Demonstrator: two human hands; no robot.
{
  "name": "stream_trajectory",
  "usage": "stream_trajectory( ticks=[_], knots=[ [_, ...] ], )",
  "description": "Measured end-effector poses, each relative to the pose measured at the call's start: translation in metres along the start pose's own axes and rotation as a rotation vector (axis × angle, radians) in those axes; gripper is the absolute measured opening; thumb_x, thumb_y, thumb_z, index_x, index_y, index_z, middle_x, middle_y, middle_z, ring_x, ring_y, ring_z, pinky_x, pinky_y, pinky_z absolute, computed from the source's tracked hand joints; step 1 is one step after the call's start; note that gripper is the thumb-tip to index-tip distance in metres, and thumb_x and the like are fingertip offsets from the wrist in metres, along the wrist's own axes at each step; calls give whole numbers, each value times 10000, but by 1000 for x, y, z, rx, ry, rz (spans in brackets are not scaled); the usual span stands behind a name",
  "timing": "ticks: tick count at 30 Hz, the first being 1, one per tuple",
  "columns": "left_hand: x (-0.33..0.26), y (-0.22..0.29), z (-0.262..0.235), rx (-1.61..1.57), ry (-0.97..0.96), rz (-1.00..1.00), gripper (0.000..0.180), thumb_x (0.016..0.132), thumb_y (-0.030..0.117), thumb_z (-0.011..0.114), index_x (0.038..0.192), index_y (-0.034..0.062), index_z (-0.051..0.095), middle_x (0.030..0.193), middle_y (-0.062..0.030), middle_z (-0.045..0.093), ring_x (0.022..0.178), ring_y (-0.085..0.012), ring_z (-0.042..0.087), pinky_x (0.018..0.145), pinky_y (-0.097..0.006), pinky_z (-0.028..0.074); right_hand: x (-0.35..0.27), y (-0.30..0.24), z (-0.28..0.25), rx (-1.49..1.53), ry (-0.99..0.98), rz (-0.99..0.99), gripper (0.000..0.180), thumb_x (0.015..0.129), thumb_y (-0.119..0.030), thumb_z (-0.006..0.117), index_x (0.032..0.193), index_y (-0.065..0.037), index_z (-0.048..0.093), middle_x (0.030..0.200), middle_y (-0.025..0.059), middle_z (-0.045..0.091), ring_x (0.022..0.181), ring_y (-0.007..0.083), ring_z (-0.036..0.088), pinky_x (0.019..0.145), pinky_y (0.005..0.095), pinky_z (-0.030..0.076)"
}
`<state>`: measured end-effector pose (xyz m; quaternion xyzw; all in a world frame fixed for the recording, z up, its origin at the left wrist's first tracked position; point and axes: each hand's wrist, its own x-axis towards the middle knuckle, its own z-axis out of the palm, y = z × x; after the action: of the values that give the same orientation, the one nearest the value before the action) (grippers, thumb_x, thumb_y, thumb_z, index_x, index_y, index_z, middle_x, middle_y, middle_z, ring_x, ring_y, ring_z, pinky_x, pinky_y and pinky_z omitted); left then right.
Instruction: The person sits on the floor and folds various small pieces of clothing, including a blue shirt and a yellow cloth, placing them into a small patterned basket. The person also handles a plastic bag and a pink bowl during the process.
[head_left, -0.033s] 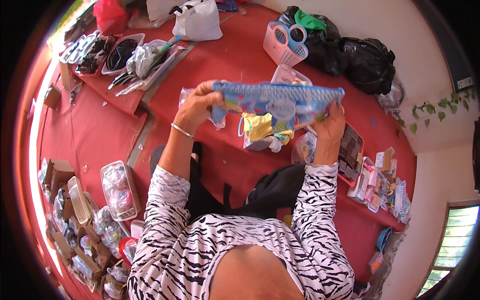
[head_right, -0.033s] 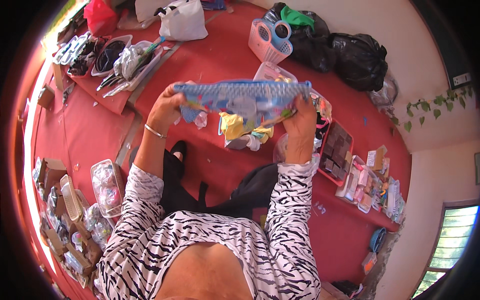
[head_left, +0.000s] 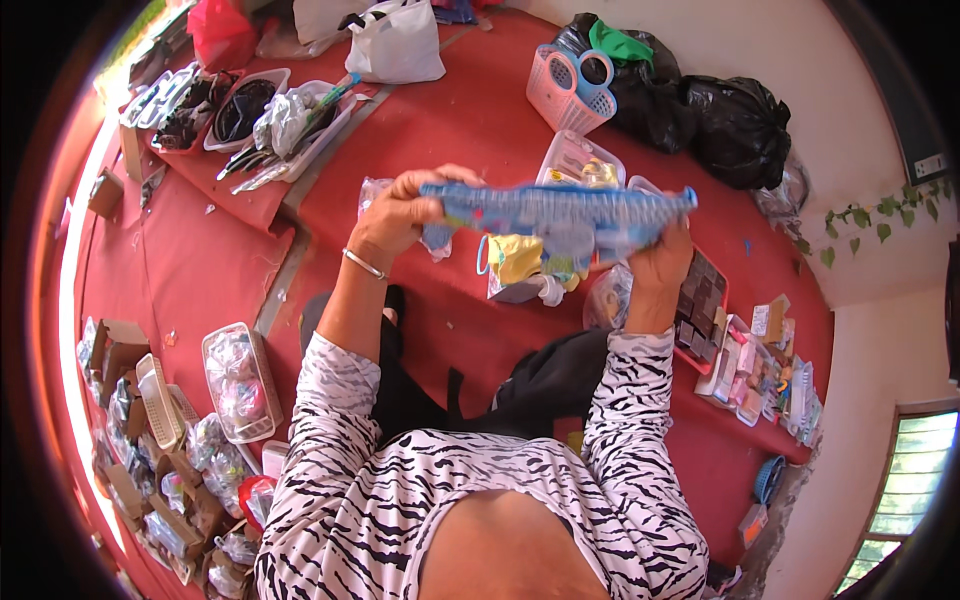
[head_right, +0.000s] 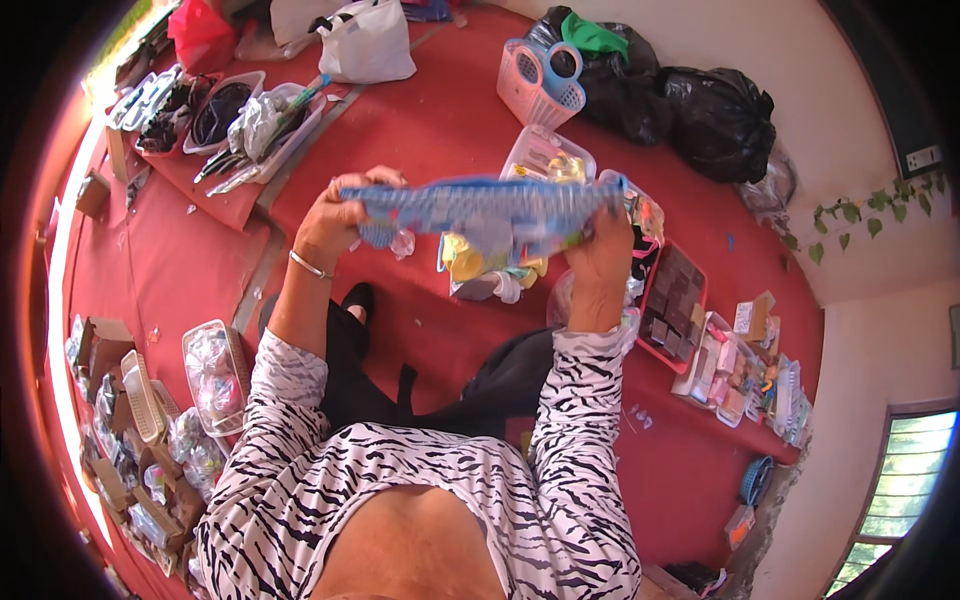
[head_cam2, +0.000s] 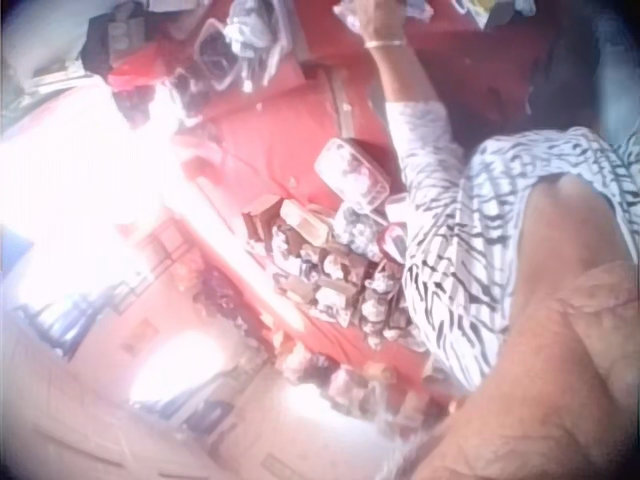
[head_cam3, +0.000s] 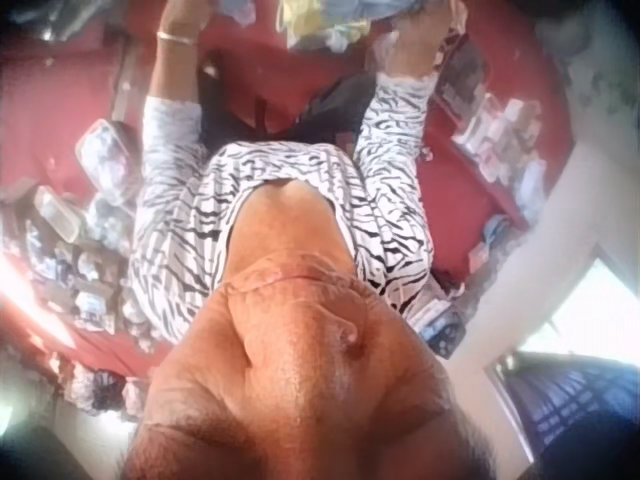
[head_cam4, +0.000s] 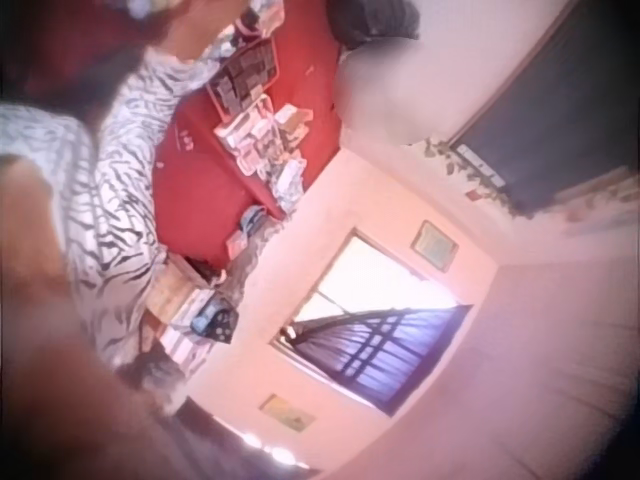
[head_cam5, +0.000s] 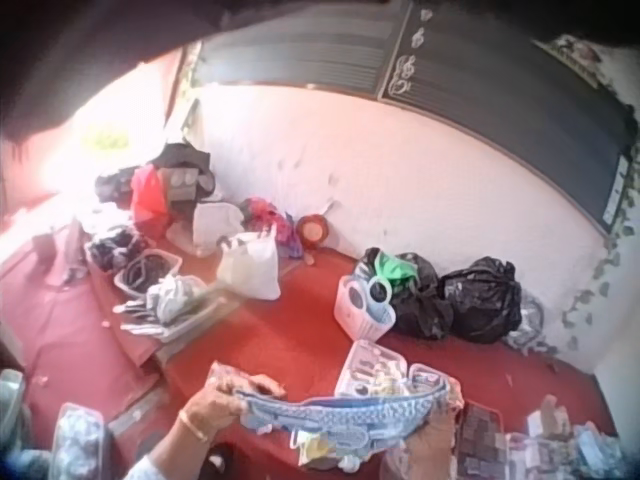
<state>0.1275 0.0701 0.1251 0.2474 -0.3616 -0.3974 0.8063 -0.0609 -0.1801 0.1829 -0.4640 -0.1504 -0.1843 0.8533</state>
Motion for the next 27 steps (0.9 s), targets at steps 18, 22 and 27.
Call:
stream_trajectory(
  ticks=[18,22,27],
  knots=[
    [16,-19,18,222,160,-79,506,765,143,716,1200,3,498,927,20,584,820,-44,575,746,-190,489,45,111,30,-78,236,482,157,804,16,570,941,-59,575,820,-7,611,697,80,591,664,212,490],
    [14,-25,5,270,49,-135,506,773,122,704,1225,5,509,915,24,605,821,-38,572,736,-176,476,42,109,26,-82,256,485,200,805,36,542,978,-59,572,837,9,623,716,100,608,690,229,507],
    [12,-15,-6,362,146,-150,239,795,124,670,997,18,598,921,-19,601,793,-68,570,726,-210,484,35,87,8,-11,199,200,225,762,51,536,958,-56,566,1002,127,611,733,103,588,671,225,497]
  ],
)
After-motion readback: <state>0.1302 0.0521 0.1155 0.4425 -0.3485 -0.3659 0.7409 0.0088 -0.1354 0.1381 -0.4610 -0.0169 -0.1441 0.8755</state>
